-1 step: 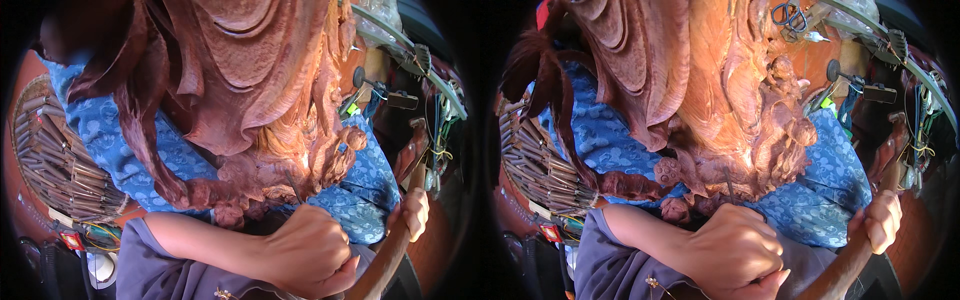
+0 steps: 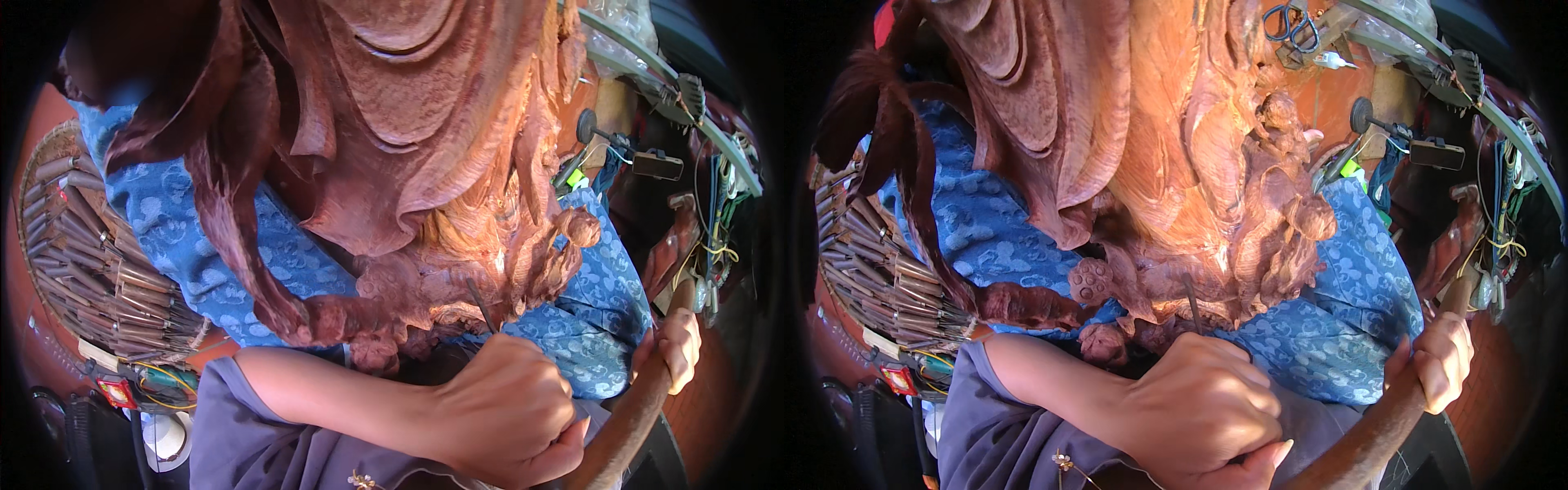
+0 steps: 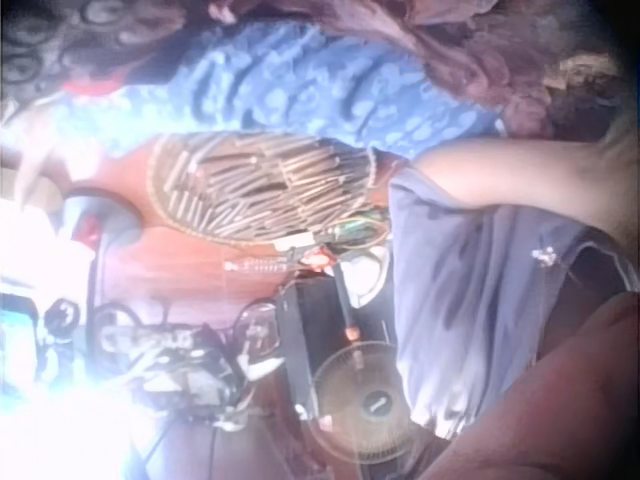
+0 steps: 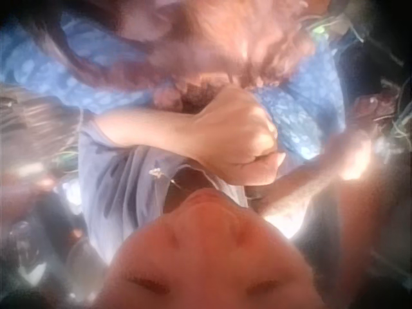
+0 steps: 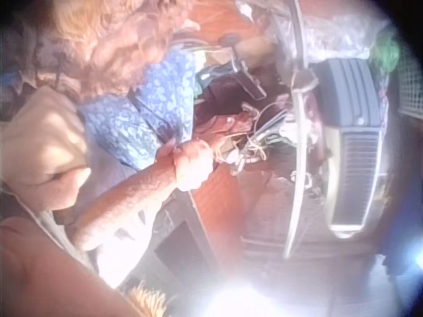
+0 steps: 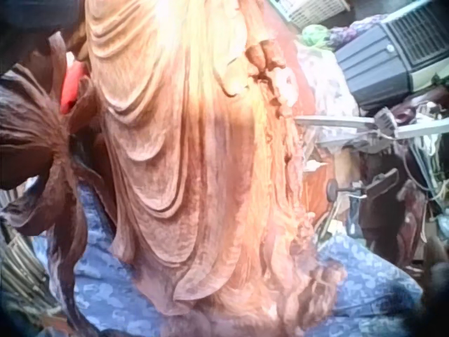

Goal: The person carves a large wooden sculpture using a chisel and mallet. They repeatedly strike the chisel to shape intricate details on the wood while sitting cross-legged on the floor.

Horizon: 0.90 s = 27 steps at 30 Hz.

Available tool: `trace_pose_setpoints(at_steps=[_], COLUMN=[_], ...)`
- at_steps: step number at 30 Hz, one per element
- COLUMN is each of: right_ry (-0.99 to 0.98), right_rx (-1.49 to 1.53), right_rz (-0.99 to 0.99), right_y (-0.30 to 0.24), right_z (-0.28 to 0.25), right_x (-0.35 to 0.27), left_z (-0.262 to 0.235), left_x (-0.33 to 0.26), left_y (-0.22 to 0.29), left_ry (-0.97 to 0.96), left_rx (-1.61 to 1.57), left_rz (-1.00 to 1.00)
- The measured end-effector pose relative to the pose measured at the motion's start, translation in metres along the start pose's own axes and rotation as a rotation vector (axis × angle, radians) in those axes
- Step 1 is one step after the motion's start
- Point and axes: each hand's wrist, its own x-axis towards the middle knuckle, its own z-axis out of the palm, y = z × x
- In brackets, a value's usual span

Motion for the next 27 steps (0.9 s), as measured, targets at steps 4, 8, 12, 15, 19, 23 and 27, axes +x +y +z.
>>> trace_pose_setpoints(at_steps=[4,8,12,15,19,23,27], right_ry=[-0.027,0.011,0.019,-0.021,-0.006,0.005,0.004], right_rx=[0.092,0.011,0.081,-0.050,0.015,-0.057,0.019], right_rz=[-0.035,-0.009,-0.066,-0.069,-0.074,-0.045,-0.090], right_y=[0.004,0.001,0.005,0.007,0.004,0.003,0.003], right_z=[-0.002,0.002,0.000,-0.005,-0.005,-0.002,0.002], right_x=[0.003,-0.001,-0.006,-0.007,-0.002,0.000,0.002], left_z=[0.005,0.003,0.012,0.007,0.007,0.016,0.028], left_x=[-0.001,-0.003,-0.005,-0.005,-0.003,-0.009,-0.020], left_y=[-0.001,-0.005,-0.007,-0.007,-0.009,-0.009,-0.010], left_ry=[0.069,0.115,0.176,0.160,0.125,0.214,0.211], left_rx=[-0.107,-0.147,-0.074,-0.060,-0.039,-0.046,-0.068], left_rz=[-0.037,-0.016,0.026,0.032,0.043,0.113,0.167])
